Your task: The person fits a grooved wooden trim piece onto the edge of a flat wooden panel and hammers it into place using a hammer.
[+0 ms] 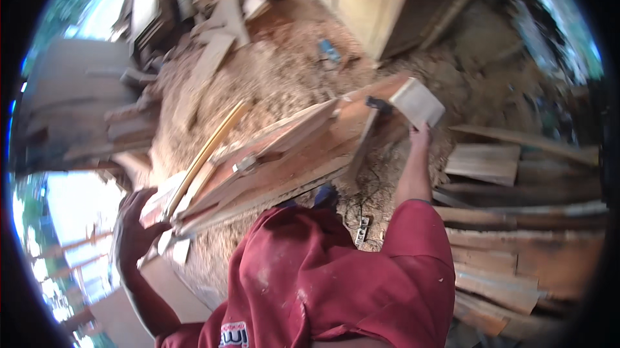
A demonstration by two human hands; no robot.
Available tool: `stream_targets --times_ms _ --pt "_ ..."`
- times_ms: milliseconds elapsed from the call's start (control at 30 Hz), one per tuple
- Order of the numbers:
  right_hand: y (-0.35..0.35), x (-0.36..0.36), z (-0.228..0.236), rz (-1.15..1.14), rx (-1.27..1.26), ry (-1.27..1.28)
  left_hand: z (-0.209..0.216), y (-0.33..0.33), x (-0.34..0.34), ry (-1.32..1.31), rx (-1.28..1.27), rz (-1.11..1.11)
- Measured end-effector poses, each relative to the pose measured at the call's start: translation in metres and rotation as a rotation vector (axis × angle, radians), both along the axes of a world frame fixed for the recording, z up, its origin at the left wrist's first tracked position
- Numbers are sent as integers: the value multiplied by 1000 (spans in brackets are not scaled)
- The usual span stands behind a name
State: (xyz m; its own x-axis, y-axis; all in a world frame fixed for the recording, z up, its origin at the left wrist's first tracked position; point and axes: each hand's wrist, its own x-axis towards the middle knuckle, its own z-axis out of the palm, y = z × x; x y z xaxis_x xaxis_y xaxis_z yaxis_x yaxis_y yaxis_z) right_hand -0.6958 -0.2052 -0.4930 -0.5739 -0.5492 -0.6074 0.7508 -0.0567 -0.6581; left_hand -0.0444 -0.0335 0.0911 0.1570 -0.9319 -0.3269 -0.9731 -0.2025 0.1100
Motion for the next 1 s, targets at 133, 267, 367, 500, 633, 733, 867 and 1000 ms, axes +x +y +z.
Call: stream_targets --times_ms 133,267,367,500,633,733,867,1000 --pt "-7 -15 -29 203 458 75 -17 -5 -23 46 58 -160" --pt "-38 62 70 372 667 1502 -54 22 -55 55 -126 -141" --pt "-10 206 293 346 -306 1530 -92 3 -70 143 -209 -139" --pt "32 305 430 1003 -944 2178 -162 -21 -86 75 -377 -234" --pt "23 333 407 1347 -1158 2075 -165 -18 -99 104 -526 -197" --pt "19 345 416 1321 -1268 2099 -177 -13 -91 109 -632 -207" --pt "7 339 409 1193 -1341 2119 -177 -15 -89 105 -549 -240" --pt "1 332 410 1087 -1339 2066 -169 -13 -88 92 -647 -256"
